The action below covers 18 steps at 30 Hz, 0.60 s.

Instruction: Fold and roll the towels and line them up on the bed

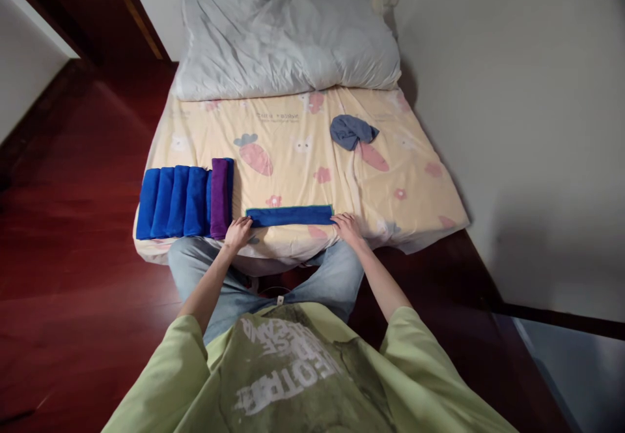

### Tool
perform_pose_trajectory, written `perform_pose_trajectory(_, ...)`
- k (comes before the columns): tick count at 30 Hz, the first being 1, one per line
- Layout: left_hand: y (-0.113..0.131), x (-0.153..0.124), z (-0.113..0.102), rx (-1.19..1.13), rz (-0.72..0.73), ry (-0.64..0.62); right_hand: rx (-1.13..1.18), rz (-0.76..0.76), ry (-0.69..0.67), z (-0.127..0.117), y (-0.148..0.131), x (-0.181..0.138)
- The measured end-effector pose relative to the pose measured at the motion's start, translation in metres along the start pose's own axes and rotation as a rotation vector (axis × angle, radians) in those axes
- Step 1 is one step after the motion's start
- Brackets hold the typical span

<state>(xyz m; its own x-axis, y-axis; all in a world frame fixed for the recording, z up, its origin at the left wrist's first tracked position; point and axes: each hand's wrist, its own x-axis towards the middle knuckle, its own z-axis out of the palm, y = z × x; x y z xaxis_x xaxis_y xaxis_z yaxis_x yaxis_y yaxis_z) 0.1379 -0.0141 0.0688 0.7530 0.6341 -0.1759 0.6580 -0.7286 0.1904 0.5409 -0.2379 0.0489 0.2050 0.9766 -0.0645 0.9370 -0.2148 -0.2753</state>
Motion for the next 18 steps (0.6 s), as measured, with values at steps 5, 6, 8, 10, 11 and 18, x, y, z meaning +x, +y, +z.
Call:
perform_pose_trajectory(5,-0.002,0.011,-0.019,-0.013,-0.121,-0.021,0.025,0.019,-0.024,-0.015,0.007,0.012)
perform_pose_trajectory(6,-0.002,0.015,-0.022,-0.006,-0.135,-0.027,0.033,0.020,-0.033,-0.016,0.009,0.016)
perform_pose_trajectory(8,-0.004,0.025,-0.028,0.009,-0.159,-0.042,0.043,0.024,-0.054,-0.019,0.013,0.028)
perform_pose_trajectory(10,-0.008,0.038,-0.034,0.019,-0.200,-0.084,0.036,0.048,-0.088,-0.020,0.017,0.041)
perform_pose_trajectory(11,-0.011,0.046,-0.037,0.020,-0.224,-0.123,0.030,0.075,-0.112,-0.021,0.020,0.048)
perform_pose_trajectory(18,-0.034,0.103,-0.051,-0.016,-0.275,-0.336,0.041,0.243,-0.245,-0.022,0.028,0.098)
